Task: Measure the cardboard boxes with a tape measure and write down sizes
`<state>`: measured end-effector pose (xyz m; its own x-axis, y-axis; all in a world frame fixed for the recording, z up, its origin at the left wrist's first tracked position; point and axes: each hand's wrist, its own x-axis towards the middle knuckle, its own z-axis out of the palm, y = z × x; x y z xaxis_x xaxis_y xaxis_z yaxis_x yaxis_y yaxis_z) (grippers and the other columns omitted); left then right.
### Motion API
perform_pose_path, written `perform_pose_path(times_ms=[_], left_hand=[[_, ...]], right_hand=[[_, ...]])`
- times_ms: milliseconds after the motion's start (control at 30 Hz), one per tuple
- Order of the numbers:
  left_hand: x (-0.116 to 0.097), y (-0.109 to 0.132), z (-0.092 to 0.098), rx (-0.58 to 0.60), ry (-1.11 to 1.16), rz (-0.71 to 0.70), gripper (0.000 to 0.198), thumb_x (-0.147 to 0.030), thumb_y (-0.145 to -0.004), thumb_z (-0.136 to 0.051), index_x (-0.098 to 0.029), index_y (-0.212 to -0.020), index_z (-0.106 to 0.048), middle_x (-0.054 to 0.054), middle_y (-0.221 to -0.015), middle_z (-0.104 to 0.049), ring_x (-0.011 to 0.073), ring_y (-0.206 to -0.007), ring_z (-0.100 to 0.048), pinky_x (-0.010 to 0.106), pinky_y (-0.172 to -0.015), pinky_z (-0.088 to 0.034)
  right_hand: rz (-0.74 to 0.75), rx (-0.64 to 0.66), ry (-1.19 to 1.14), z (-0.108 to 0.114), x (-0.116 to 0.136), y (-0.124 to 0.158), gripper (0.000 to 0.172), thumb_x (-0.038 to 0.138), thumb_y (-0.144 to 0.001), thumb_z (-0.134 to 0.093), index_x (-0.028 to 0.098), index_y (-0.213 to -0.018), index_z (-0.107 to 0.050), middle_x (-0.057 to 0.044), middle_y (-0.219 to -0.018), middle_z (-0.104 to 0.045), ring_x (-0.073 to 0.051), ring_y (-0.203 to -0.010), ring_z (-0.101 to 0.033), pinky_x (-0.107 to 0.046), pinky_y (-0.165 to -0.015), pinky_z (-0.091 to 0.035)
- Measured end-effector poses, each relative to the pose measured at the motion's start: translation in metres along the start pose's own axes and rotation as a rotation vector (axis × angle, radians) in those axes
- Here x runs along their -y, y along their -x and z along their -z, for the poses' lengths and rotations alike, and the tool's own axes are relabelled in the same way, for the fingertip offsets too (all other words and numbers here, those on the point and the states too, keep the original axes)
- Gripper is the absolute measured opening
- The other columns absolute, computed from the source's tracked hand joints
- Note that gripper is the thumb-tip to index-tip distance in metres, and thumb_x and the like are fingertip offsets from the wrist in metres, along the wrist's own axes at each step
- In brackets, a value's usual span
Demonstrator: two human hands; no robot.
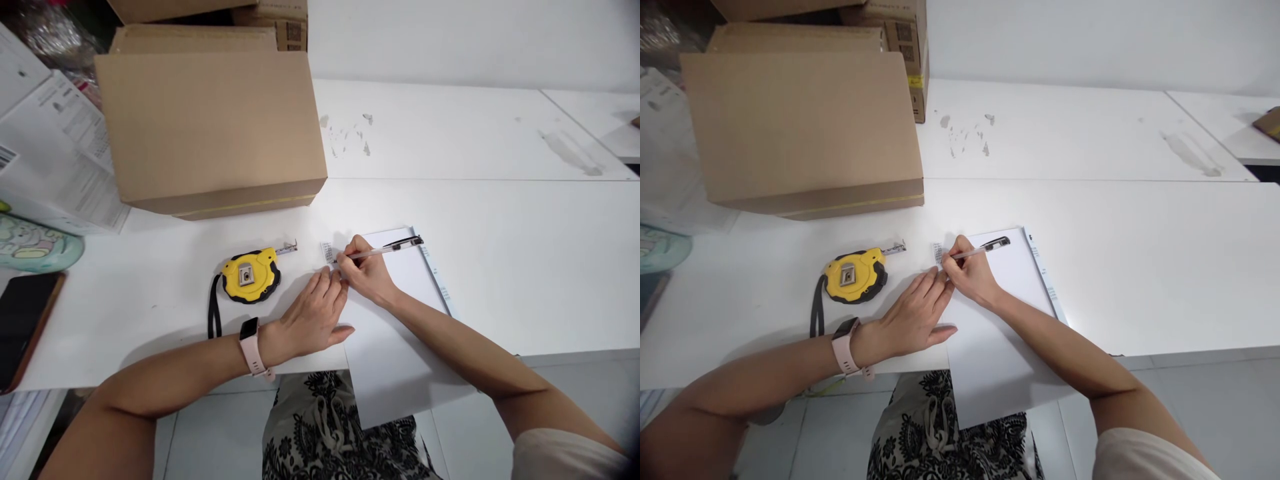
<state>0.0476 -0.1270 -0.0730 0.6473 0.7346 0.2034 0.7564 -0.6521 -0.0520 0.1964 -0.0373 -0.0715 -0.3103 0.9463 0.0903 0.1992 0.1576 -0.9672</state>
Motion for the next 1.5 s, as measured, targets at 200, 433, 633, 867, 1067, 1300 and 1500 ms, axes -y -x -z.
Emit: perform_pose_path(times_ms=[200, 433, 633, 867, 1067, 1300, 1500], left_hand=[[-0.0006, 0.0000, 0.0001, 0.016, 0.020, 0.010, 0.079, -0.060, -0.094, -0.045, 0.005, -0.138, -0.044, 0.031, -0.137, -0.055, 0.0428, -0.130, -0.049, 0.050, -0.111, -0.031], [-0.0001, 0.0001, 0.0015, 0.030, 0.039, 0.007, 0.079, -0.059, -0.095, -0.044, 0.006, -0.138, -0.043, 0.032, -0.137, -0.054, 0.0430, -0.130, -0.048, 0.050, -0.111, -0.031], [0.0002, -0.0003, 0.0018, 0.015, 0.025, -0.004, 0.080, -0.059, -0.094, -0.047, 0.008, -0.137, -0.044, 0.033, -0.136, -0.055, 0.0448, -0.128, -0.050, 0.051, -0.110, -0.032], [-0.0004, 0.0000, 0.0002, 0.022, 0.048, 0.007, 0.078, -0.059, -0.095, -0.046, 0.006, -0.138, -0.043, 0.032, -0.137, -0.054, 0.0431, -0.130, -0.048, 0.051, -0.111, -0.032], [0.0004, 0.0001, 0.0007, 0.030, 0.078, 0.008, 0.078, -0.058, -0.095, -0.047, 0.007, -0.138, -0.043, 0.034, -0.138, -0.052, 0.0448, -0.131, -0.047, 0.052, -0.111, -0.032], [-0.0007, 0.0016, -0.0018, -0.009, 0.057, 0.023, 0.078, -0.058, -0.092, -0.051, 0.006, -0.135, -0.043, 0.036, -0.139, -0.050, 0.0475, -0.131, -0.048, 0.054, -0.110, -0.034], [-0.0010, 0.0037, -0.0067, -0.013, 0.122, 0.045, 0.076, -0.056, -0.093, -0.050, 0.002, -0.140, -0.039, 0.036, -0.143, -0.046, 0.0456, -0.137, -0.043, 0.057, -0.110, -0.034]], right_hand=[[-0.025, 0.004, -0.004, 0.0000, -0.0001, 0.0003, 0.023, 0.026, -0.084, -0.061, 0.023, -0.071, -0.042, 0.007, -0.060, -0.041, -0.009, -0.052, -0.037, -0.026, -0.048, -0.031], [-0.022, 0.002, -0.026, 0.0004, -0.0011, 0.0007, 0.023, 0.025, -0.085, -0.060, 0.023, -0.071, -0.042, 0.007, -0.060, -0.040, -0.009, -0.052, -0.036, -0.026, -0.048, -0.030], [-0.003, -0.005, -0.007, -0.0001, -0.0019, 0.0001, 0.023, 0.025, -0.085, -0.060, 0.023, -0.072, -0.041, 0.007, -0.060, -0.040, -0.009, -0.052, -0.035, -0.025, -0.048, -0.029], [-0.009, -0.009, -0.007, -0.0001, -0.0014, 0.0000, 0.024, 0.026, -0.084, -0.061, 0.023, -0.070, -0.042, 0.007, -0.060, -0.040, -0.009, -0.052, -0.035, -0.026, -0.049, -0.030], [-0.009, -0.024, -0.015, 0.0018, -0.0009, 0.0005, 0.026, 0.030, -0.087, -0.062, 0.023, -0.071, -0.042, 0.006, -0.060, -0.040, -0.010, -0.053, -0.036, -0.026, -0.050, -0.031], [0.010, 0.021, -0.171, 0.0029, -0.0045, -0.0013, 0.028, 0.047, -0.088, -0.066, 0.023, -0.092, -0.052, 0.002, -0.077, -0.056, -0.012, -0.064, -0.052, -0.028, -0.060, -0.043], [-0.041, -0.012, -0.093, 0.0025, -0.0042, -0.0024, 0.030, 0.046, -0.088, -0.062, 0.023, -0.078, -0.045, 0.008, -0.058, -0.041, -0.010, -0.051, -0.039, -0.025, -0.048, -0.032]])
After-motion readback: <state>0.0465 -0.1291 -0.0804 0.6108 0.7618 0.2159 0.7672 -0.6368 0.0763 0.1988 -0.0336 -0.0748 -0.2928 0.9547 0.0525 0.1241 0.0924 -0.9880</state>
